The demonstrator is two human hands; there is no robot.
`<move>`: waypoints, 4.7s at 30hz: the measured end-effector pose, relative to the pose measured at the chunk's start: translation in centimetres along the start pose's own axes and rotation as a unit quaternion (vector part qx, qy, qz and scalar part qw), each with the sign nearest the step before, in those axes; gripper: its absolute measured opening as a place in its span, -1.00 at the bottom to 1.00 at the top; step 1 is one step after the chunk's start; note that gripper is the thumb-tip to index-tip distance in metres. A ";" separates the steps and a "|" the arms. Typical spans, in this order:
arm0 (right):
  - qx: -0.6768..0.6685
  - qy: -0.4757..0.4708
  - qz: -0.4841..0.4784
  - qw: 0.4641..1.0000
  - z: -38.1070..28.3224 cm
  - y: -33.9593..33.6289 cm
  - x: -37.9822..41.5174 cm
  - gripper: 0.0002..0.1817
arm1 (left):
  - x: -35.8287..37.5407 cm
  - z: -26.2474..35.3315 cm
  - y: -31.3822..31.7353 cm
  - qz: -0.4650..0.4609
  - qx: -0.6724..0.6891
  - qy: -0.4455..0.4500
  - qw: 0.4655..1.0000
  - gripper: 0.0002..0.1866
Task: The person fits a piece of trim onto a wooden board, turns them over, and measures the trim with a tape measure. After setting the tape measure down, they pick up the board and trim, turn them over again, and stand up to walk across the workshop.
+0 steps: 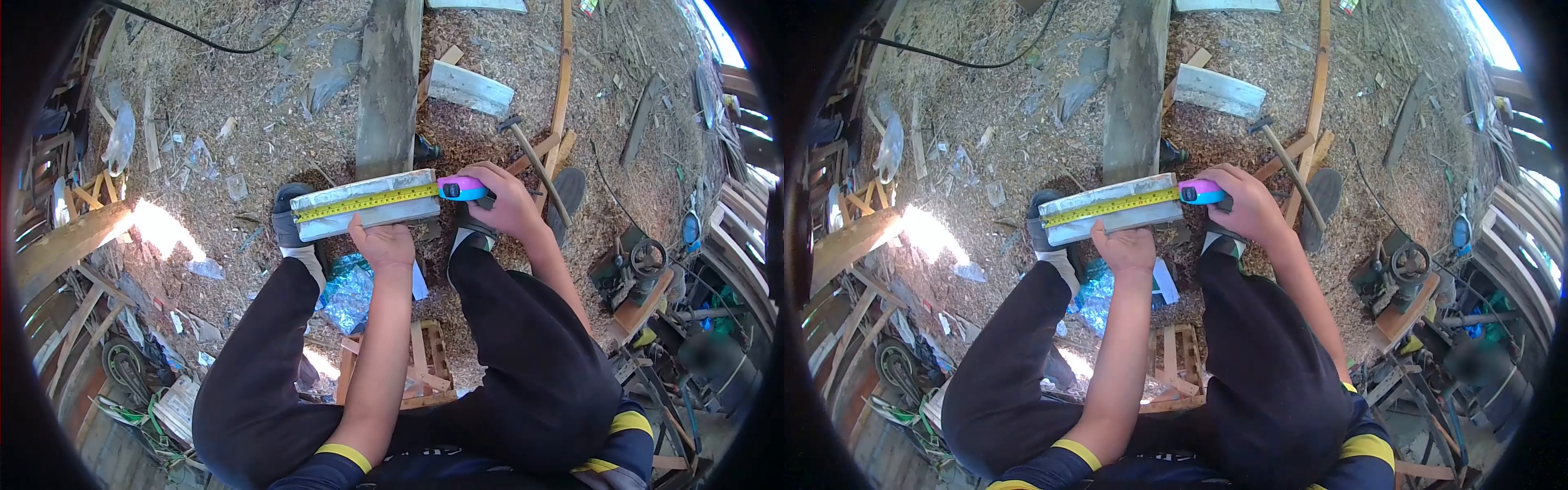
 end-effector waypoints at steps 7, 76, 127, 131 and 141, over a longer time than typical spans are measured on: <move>0.007 0.007 -0.012 1.000 0.0 0.4 -1.1 -0.43 | -0.9 0.1 0.3 -0.008 -0.018 -0.005 1.000 -0.31; 0.034 0.054 0.003 0.998 0.5 -2.3 -5.8 -0.42 | -5.1 -4.2 4.3 0.002 -0.031 -0.024 0.999 -0.33; 0.041 0.051 0.046 0.997 0.5 -5.2 -5.7 -0.44 | -5.2 -5.4 6.1 0.006 -0.159 0.043 0.986 -0.48; 0.041 0.023 0.126 0.991 1.3 -6.0 -4.2 -0.43 | -4.1 -4.5 5.9 0.012 -0.232 0.068 0.970 -0.42; -0.075 0.146 0.146 0.975 5.0 -6.5 -3.6 -0.45 | -3.0 -0.7 3.2 -0.018 -0.288 0.101 0.952 -0.40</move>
Point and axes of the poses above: each hand's wrist, its own x-axis away from the middle knuckle, its own y-axis out of the palm, z = x × y, the point moved 6 cm from there along -x, towards the middle knuckle, and after that the axes turned 15 degrees about y, right-handed, at the moved point
